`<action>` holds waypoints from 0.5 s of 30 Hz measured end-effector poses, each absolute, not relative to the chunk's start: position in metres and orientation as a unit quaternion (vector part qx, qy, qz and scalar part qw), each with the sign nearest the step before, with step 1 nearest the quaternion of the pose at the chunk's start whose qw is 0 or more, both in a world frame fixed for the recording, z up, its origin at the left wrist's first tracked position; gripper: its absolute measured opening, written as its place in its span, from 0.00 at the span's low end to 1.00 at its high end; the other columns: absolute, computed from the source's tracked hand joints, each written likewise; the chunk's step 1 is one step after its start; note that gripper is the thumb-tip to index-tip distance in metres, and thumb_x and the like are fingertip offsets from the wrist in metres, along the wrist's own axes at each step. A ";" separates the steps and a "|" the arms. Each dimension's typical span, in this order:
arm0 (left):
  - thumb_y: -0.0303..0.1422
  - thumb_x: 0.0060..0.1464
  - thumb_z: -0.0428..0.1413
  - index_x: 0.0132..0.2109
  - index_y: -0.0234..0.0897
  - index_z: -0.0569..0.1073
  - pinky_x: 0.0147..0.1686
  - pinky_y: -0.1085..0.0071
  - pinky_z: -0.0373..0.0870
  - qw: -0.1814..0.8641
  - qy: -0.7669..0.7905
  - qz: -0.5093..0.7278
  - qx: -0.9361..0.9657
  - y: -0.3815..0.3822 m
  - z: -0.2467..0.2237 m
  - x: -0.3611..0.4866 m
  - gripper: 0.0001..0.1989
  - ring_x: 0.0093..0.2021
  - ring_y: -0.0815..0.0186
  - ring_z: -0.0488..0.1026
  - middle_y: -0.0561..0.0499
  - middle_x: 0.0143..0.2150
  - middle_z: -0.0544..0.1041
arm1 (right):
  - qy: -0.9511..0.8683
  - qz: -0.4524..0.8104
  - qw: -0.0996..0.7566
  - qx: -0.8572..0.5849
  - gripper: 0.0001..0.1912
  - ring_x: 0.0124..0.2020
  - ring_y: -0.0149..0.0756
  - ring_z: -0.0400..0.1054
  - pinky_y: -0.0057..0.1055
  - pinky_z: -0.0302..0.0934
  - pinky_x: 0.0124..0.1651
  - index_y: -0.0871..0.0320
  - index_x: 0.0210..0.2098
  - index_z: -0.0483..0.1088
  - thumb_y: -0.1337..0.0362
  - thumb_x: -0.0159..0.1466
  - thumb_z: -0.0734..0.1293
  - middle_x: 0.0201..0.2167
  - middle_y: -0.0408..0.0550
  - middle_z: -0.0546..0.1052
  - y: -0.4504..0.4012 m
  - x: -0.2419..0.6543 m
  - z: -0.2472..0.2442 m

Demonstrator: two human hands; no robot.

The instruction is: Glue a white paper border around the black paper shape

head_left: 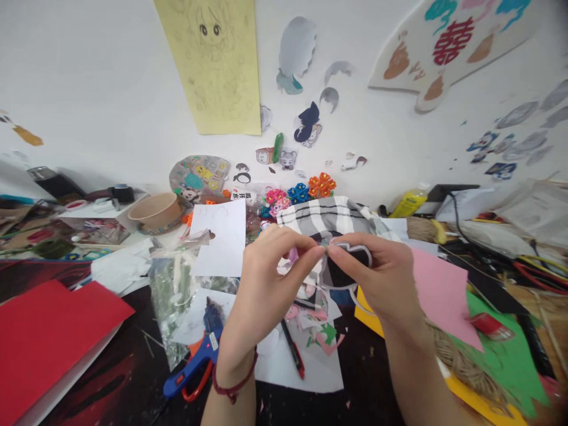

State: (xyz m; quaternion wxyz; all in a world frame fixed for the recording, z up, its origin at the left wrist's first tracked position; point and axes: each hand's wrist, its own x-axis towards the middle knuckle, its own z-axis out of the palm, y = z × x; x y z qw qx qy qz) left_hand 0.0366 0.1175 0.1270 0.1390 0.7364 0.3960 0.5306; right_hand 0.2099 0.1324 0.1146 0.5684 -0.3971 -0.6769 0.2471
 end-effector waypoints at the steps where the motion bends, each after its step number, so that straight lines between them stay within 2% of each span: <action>1: 0.30 0.61 0.59 0.35 0.40 0.74 0.34 0.67 0.65 0.136 0.399 0.534 0.733 0.118 0.127 0.036 0.04 0.32 0.68 0.67 0.55 0.30 0.75 | -0.679 0.262 0.561 -0.394 0.03 0.25 0.29 0.70 0.25 0.64 0.27 0.53 0.30 0.79 0.64 0.61 0.72 0.25 0.39 0.78 0.133 0.211 0.115; 3: 0.29 0.60 0.59 0.34 0.39 0.74 0.34 0.67 0.65 0.127 0.406 0.541 0.726 0.118 0.128 0.036 0.06 0.31 0.68 0.67 0.55 0.29 0.74 | -0.684 0.299 0.537 -0.393 0.02 0.24 0.29 0.68 0.24 0.63 0.26 0.54 0.31 0.79 0.63 0.60 0.72 0.24 0.39 0.77 0.134 0.214 0.116; 6: 0.30 0.62 0.58 0.34 0.40 0.74 0.35 0.66 0.65 0.087 0.413 0.545 0.724 0.120 0.128 0.037 0.06 0.32 0.67 0.66 0.54 0.30 0.75 | -0.687 0.317 0.514 -0.403 0.07 0.22 0.28 0.64 0.24 0.59 0.24 0.56 0.26 0.76 0.62 0.59 0.74 0.20 0.39 0.72 0.135 0.216 0.116; 9: 0.33 0.60 0.60 0.40 0.40 0.76 0.38 0.64 0.65 0.011 0.422 0.542 0.727 0.122 0.126 0.039 0.03 0.37 0.64 0.69 0.50 0.37 0.78 | -0.695 0.284 0.517 -0.410 0.09 0.22 0.28 0.63 0.24 0.57 0.24 0.57 0.25 0.75 0.62 0.59 0.73 0.19 0.39 0.71 0.133 0.215 0.116; 11: 0.34 0.58 0.62 0.44 0.40 0.77 0.39 0.62 0.66 -0.040 0.423 0.539 0.728 0.123 0.125 0.041 0.07 0.40 0.62 0.70 0.48 0.41 0.79 | -0.707 0.256 0.515 -0.412 0.08 0.23 0.28 0.64 0.25 0.58 0.25 0.57 0.26 0.75 0.63 0.60 0.72 0.20 0.39 0.72 0.130 0.213 0.117; 15: 0.29 0.57 0.63 0.39 0.41 0.79 0.39 0.62 0.66 -0.105 0.396 0.555 0.724 0.125 0.122 0.043 0.03 0.37 0.62 0.71 0.51 0.36 0.80 | -0.726 0.211 0.507 -0.414 0.06 0.23 0.28 0.65 0.25 0.60 0.27 0.56 0.28 0.76 0.63 0.61 0.72 0.21 0.39 0.74 0.128 0.209 0.119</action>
